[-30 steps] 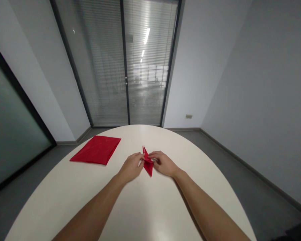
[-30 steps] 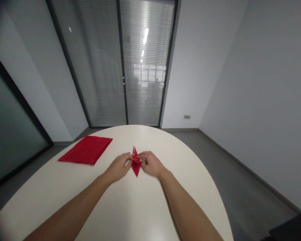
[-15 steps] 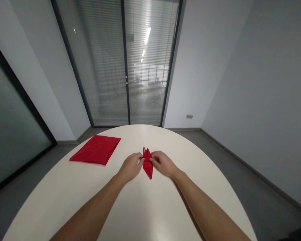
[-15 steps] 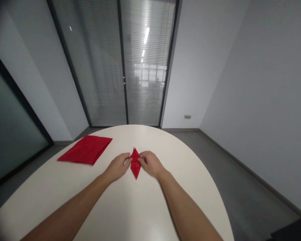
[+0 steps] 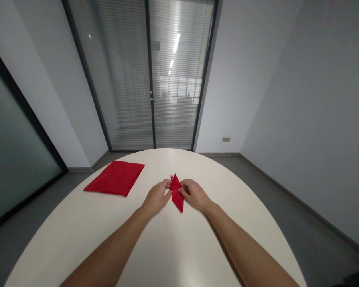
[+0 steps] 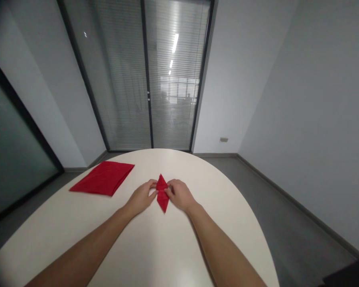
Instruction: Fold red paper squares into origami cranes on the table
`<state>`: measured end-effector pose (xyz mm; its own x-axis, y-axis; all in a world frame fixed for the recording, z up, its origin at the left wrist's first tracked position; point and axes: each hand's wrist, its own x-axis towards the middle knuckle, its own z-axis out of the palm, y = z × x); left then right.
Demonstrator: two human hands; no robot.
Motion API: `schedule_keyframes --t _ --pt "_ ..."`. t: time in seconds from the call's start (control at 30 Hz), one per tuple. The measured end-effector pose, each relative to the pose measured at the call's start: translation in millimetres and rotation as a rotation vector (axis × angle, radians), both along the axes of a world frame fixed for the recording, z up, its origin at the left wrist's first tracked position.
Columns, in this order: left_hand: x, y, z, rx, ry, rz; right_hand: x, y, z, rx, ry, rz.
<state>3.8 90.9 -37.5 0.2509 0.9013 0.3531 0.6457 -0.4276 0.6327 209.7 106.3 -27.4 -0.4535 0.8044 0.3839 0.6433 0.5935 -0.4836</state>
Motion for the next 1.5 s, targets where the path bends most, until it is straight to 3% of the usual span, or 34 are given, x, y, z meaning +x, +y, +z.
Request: schedule_keyframes --t 0.17,0.33,0.63,0.9,1.13,1.5 --pt "0.8 0.8 -1.4 -0.008 0.011 0.027 -3.7 -1.9 -2.9 -0.018 0.07 -0.064" --pt "-1.0 2.1 -7.7 0.015 0.068 0.048 -6.3 -1.6 -4.3 0.076 0.034 -0.009" --pt "-3.0 -0.2 -5.2 0.225 0.119 -0.002 -6.9 2.3 -6.8 0.07 -0.012 0.049" --pt "2.8 -5.9 7.9 0.173 0.226 -0.057 -5.0 -0.3 -3.0 0.074 -0.023 0.052" --pt "0.9 -4.4 5.3 0.153 0.25 -0.038 -4.7 0.1 -1.1 0.1 -0.089 0.085" --pt "6.1 -10.7 6.9 0.144 0.284 0.097 -0.5 -3.2 -1.8 0.099 -0.079 0.087"
